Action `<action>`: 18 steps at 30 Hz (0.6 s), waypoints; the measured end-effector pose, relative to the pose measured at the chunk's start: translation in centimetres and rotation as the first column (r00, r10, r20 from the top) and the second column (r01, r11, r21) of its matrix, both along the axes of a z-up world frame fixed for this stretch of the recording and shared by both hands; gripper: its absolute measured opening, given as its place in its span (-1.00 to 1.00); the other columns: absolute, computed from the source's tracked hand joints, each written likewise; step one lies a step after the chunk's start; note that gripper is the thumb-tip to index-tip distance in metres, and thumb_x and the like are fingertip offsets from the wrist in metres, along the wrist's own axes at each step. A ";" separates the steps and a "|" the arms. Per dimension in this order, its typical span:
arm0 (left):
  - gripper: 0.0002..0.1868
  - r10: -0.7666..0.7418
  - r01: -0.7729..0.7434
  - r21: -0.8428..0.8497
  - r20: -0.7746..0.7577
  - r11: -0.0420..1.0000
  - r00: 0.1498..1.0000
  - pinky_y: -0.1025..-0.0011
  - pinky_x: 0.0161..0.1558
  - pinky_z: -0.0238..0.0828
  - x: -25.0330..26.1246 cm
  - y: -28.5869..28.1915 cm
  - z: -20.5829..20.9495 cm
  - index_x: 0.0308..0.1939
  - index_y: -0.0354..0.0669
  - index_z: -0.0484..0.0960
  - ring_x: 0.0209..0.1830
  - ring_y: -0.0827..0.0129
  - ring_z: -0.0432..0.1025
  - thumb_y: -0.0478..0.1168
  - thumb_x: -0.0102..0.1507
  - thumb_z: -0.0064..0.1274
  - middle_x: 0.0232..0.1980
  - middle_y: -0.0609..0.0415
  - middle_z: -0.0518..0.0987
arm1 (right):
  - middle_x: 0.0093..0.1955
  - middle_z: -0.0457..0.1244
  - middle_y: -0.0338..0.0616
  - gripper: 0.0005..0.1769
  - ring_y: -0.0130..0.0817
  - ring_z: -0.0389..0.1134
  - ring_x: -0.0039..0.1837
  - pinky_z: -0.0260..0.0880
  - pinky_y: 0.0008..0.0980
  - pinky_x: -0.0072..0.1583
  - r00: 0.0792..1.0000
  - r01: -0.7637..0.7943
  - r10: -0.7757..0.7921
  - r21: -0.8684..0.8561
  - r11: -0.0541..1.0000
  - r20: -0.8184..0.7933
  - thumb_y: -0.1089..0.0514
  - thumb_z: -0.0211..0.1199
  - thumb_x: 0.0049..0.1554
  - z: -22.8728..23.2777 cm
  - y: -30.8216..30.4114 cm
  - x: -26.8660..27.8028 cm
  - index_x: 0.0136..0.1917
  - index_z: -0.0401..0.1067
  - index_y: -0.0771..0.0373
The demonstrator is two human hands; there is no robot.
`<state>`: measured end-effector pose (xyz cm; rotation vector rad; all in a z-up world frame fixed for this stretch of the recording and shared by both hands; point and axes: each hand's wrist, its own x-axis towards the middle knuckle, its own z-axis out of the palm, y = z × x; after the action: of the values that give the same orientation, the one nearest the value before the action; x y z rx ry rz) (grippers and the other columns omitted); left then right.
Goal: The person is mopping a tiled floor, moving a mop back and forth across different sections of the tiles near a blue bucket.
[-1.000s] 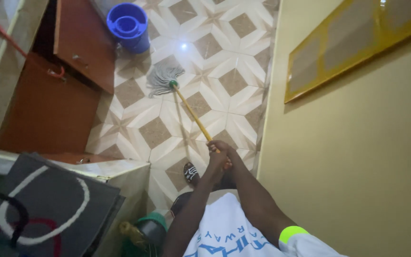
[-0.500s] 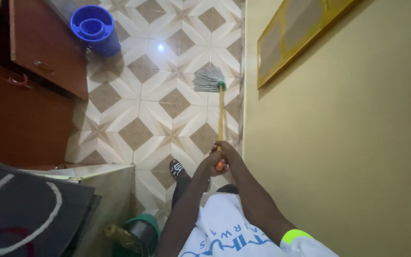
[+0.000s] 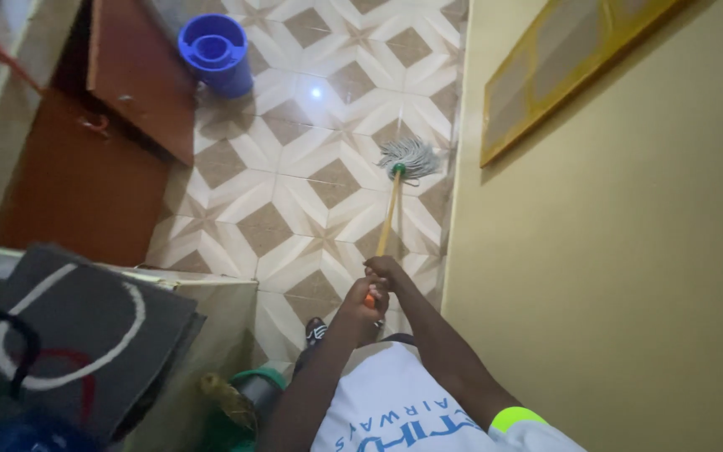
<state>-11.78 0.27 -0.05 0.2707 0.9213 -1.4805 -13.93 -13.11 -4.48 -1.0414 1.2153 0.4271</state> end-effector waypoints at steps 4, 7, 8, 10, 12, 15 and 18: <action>-0.78 0.117 -0.126 0.085 0.094 0.988 0.989 0.73 -0.65 0.22 1.7 4.1 -0.7 -0.32 0.16 0.49 -0.68 0.68 0.27 -0.37 0.22 0.06 -0.52 0.27 0.43 | -0.42 0.25 -0.25 -0.70 -0.44 0.23 -0.39 0.31 -0.38 -0.31 0.979 -0.204 0.204 0.013 0.979 0.005 0.01 0.25 0.20 0.3 4.3 4.2 -0.28 0.42 0.23; -0.60 0.228 -0.226 -0.028 0.082 0.974 0.970 0.71 -0.63 0.25 2.3 7.9 -0.6 -0.44 0.29 0.43 -0.71 0.69 0.23 -0.46 0.22 0.08 -0.62 0.36 0.31 | -0.43 0.26 -0.23 -0.68 -0.43 0.25 -0.40 0.30 -0.38 -0.33 0.950 -0.311 0.311 -0.021 0.950 0.033 0.03 0.23 0.20 0.2 8.1 6.1 -0.28 0.45 0.27; -0.59 0.245 -0.253 0.049 0.126 0.966 0.961 0.70 -0.62 0.27 2.3 9.0 -0.4 -0.43 0.31 0.44 -0.70 0.69 0.23 -0.47 0.21 0.06 -0.62 0.37 0.31 | -0.42 0.28 -0.21 -0.68 -0.42 0.27 -0.40 0.30 -0.38 -0.33 0.942 -0.333 0.334 -0.039 0.942 0.037 0.04 0.23 0.20 0.1 9.4 6.6 -0.28 0.47 0.30; -0.56 0.261 -0.303 0.198 0.213 0.932 0.942 0.68 -0.58 0.29 1.8 10.8 -0.1 -0.41 0.36 0.46 -0.69 0.69 0.23 -0.49 0.19 0.03 -0.60 0.38 0.31 | -0.43 0.25 -0.26 -0.69 -0.47 0.21 -0.41 0.21 -0.39 -0.35 0.918 -0.389 0.388 -0.006 0.921 0.080 0.04 0.24 0.23 -0.2 11.7 7.5 -0.29 0.46 0.25; -0.65 0.318 -0.358 0.200 0.207 0.912 0.925 0.65 -0.55 0.35 1.3 11.8 -0.6 -0.39 0.18 0.43 -0.67 0.65 0.26 -0.48 0.20 0.06 -0.58 0.33 0.33 | -0.45 0.21 -0.31 -0.65 -0.48 0.15 -0.43 0.14 -0.39 -0.38 0.890 -0.456 0.453 0.050 0.889 0.053 -0.01 0.21 0.25 -0.6 13.8 7.4 -0.31 0.42 0.20; -0.69 0.385 -0.425 0.219 0.204 0.878 0.900 0.65 -0.50 0.40 -0.4 12.9 -1.4 -0.37 0.09 0.42 -0.64 0.64 0.29 -0.49 0.21 0.07 -0.56 0.32 0.35 | -0.46 0.18 -0.33 -0.65 -0.50 0.13 -0.44 0.13 -0.41 -0.38 0.839 -0.539 0.544 0.178 0.823 0.028 0.01 0.17 0.27 -0.9 16.1 7.1 -0.31 0.38 0.17; -0.73 0.329 -0.380 0.306 0.206 0.873 0.921 0.68 -0.53 0.31 -0.3 12.9 -1.4 -0.36 0.17 0.42 -0.66 0.64 0.24 -0.41 0.20 0.02 -0.56 0.30 0.34 | -0.46 0.16 -0.36 -0.65 -0.52 0.11 -0.44 0.12 -0.44 -0.38 0.828 -0.546 0.555 0.330 0.770 0.076 0.02 0.14 0.29 -0.6 16.6 8.0 -0.31 0.33 0.14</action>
<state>-12.05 13.14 -1.48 0.4336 1.0429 -0.9423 -5.92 3.50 -5.09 -1.0796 0.7923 1.0785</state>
